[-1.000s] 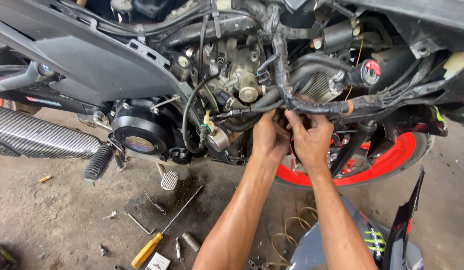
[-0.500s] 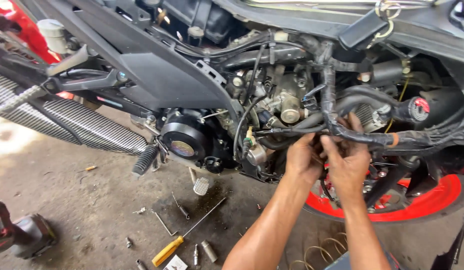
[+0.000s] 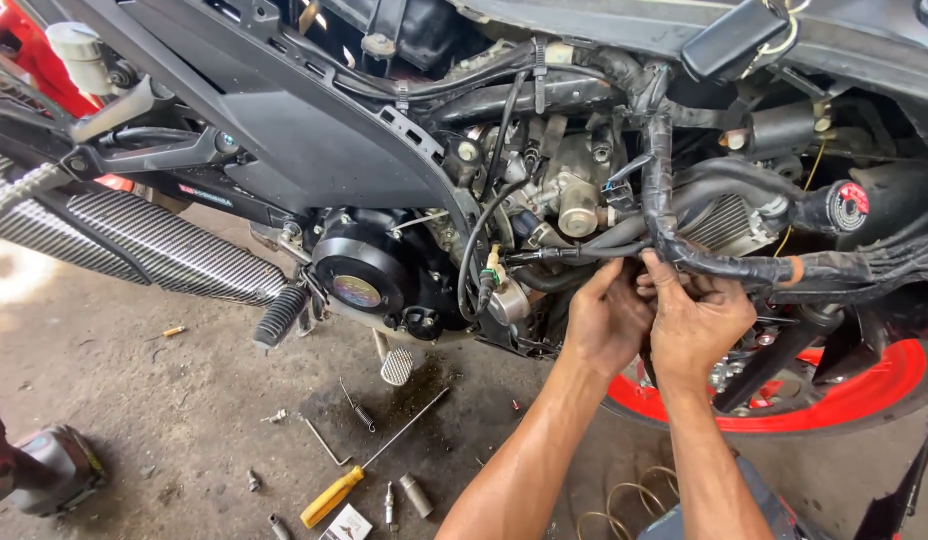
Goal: The person works on the engine area of a motorcycle, using a socket wrench and other hand tools to tighten bolts and adjust components. They manipulate hoses and wires within the engine bay, occasionally reaching for tools on the floor.
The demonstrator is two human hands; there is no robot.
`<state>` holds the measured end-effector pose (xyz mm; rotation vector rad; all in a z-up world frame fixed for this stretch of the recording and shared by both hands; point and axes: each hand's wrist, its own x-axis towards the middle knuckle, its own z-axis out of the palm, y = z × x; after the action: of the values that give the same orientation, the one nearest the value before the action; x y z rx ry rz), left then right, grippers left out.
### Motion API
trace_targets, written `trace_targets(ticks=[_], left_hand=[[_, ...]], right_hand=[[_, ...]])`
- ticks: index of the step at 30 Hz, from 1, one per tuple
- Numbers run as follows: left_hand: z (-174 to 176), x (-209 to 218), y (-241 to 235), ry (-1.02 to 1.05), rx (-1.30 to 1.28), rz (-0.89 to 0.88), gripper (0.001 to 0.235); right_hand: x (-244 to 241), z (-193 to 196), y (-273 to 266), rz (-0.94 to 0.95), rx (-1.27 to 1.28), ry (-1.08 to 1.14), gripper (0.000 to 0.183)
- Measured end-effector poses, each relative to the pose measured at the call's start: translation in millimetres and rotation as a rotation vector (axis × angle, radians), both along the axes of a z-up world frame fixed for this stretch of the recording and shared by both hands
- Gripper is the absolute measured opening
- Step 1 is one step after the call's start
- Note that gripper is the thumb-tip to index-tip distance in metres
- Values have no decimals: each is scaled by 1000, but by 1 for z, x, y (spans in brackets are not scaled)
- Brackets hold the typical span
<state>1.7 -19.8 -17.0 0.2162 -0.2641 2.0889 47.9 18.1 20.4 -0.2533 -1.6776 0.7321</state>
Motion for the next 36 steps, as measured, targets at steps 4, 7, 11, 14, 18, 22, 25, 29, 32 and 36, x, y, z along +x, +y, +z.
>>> trace_targets(ticks=[4, 7, 11, 14, 18, 22, 25, 29, 32, 36], left_hand=[[-10, 2, 17, -32, -4, 12, 29], [-10, 4, 23, -85, -53, 44, 24], [7, -4, 6, -120, -251, 116, 17], [6, -8, 14, -124, -396, 163, 23], [3, -10, 25, -185, -485, 196, 30], [23, -10, -5, -152, -504, 153, 16], [26, -12, -21, -8, -284, 50, 24], [17, -8, -25, -38, -104, 28, 18], [15, -6, -17, -45, -70, 41, 21], [-7, -10, 18, -65, -221, 146, 19]], right_hand=[[2, -1, -6, -43, -34, 47, 25], [5, 1, -7, -36, -39, 39, 31], [12, 20, -21, 10, 76, -191, 48], [17, 18, -13, 98, 103, -247, 52], [23, 19, -14, 134, 104, -284, 41], [25, -15, 30, 106, 39, -230, 25], [13, -6, 9, -48, 108, -172, 22], [1, -8, 2, -125, 58, -68, 29], [-1, -6, 1, -112, 17, -3, 26], [1, 2, -1, -57, 13, -29, 29]])
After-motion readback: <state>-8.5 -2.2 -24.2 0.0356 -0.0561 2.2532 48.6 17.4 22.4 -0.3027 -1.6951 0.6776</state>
